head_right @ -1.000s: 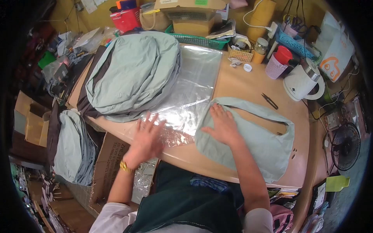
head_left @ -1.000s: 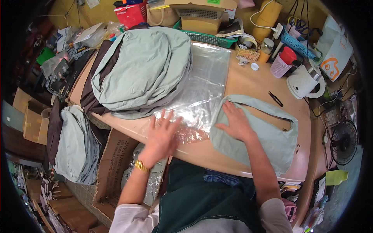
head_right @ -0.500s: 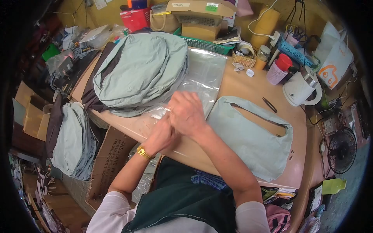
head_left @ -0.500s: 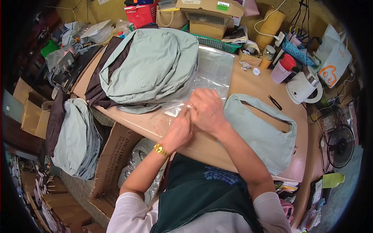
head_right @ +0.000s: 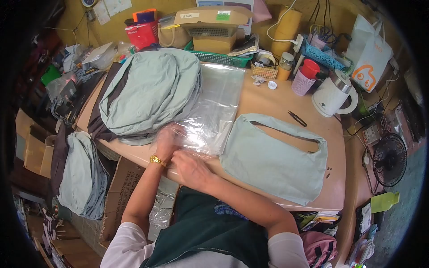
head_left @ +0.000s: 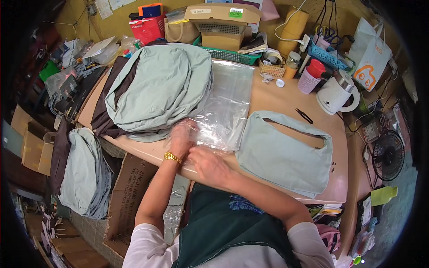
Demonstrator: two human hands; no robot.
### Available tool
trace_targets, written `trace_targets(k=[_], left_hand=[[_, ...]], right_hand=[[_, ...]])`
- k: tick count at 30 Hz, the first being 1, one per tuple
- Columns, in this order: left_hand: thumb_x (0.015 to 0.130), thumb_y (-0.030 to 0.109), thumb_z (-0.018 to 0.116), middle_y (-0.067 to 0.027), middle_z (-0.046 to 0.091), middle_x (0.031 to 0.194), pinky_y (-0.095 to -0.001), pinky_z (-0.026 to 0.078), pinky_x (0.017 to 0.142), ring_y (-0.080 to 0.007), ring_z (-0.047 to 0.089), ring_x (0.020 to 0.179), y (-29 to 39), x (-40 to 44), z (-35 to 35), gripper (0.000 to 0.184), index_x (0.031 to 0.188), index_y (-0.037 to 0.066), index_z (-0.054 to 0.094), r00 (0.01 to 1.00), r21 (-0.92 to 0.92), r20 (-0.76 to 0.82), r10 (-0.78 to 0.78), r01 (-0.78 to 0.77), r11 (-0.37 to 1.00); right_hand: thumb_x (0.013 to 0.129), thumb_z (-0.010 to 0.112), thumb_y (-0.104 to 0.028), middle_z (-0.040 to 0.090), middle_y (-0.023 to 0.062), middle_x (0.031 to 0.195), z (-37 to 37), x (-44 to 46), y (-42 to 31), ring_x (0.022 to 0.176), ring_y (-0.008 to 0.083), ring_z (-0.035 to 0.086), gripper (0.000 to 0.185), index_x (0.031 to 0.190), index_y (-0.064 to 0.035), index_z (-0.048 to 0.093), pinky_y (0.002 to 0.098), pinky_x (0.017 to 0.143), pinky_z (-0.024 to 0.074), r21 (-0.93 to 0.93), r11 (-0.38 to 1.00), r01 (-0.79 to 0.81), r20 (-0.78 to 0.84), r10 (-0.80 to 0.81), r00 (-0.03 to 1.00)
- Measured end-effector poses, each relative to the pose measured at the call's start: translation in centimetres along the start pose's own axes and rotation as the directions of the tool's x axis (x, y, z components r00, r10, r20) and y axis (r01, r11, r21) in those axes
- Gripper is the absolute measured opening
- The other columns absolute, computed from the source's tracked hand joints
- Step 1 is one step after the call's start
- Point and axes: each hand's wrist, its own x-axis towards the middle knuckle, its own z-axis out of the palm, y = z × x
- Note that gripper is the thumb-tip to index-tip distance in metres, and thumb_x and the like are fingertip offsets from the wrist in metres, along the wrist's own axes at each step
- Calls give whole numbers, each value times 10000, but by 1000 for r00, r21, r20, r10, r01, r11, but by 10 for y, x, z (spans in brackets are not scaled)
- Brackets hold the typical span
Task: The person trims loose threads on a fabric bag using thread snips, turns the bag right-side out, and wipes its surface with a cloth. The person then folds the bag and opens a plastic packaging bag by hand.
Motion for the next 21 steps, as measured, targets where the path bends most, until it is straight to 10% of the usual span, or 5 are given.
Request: trace_targets(k=[2, 8, 10, 15, 21], left_hand=[[799, 144, 649, -156, 677, 941, -435, 501, 744, -341, 648, 844, -9, 1, 12, 152, 925, 61, 666, 996, 27, -91, 21, -18, 999], [847, 142, 635, -223, 659, 903, -463, 487, 739, -425, 613, 851, -4, 11, 7, 216, 1016, 8, 614, 976, -84, -126, -179, 169, 982], [829, 76, 642, -218, 663, 930, -484, 496, 739, -438, 621, 849, 10, 5, -8, 319, 1136, 27, 571, 979, -455, -196, 48, -134, 880], [783, 54, 667, -178, 690, 874, -443, 526, 678, -408, 650, 783, 17, -8, -28, 416, 1189, 59, 574, 988, -118, -103, -113, 100, 988], [753, 45, 659, -162, 694, 967, -409, 543, 691, -349, 670, 815, 13, -15, -22, 301, 1054, 43, 654, 977, -77, -212, 38, -55, 996]], right_hand=[[845, 534, -20, 571, 298, 1195, -3, 9, 9, 1096, 433, 566, 333, 1158, 88, 566, 447, 976, 451, -31, 928, -370, 110, 371, 922], [891, 453, -86, 332, 337, 1454, 6, 47, 49, 1350, 467, 336, 550, 1407, 78, 357, 462, 1133, 280, -378, 824, -421, 63, 477, 877], [893, 444, -81, 306, 330, 1475, 7, 53, 51, 1373, 456, 307, 584, 1438, 75, 304, 459, 1143, 263, -484, 789, -378, 102, 480, 871], [902, 427, -41, 309, 310, 1482, 20, 48, 63, 1392, 429, 298, 657, 1499, 27, 163, 432, 1165, 233, -49, 938, -343, -155, 332, 930], [918, 472, -39, 343, 257, 1479, 30, 45, 57, 1333, 386, 411, 544, 1430, 49, 307, 406, 1111, 343, 421, 842, -338, -203, 451, 869]])
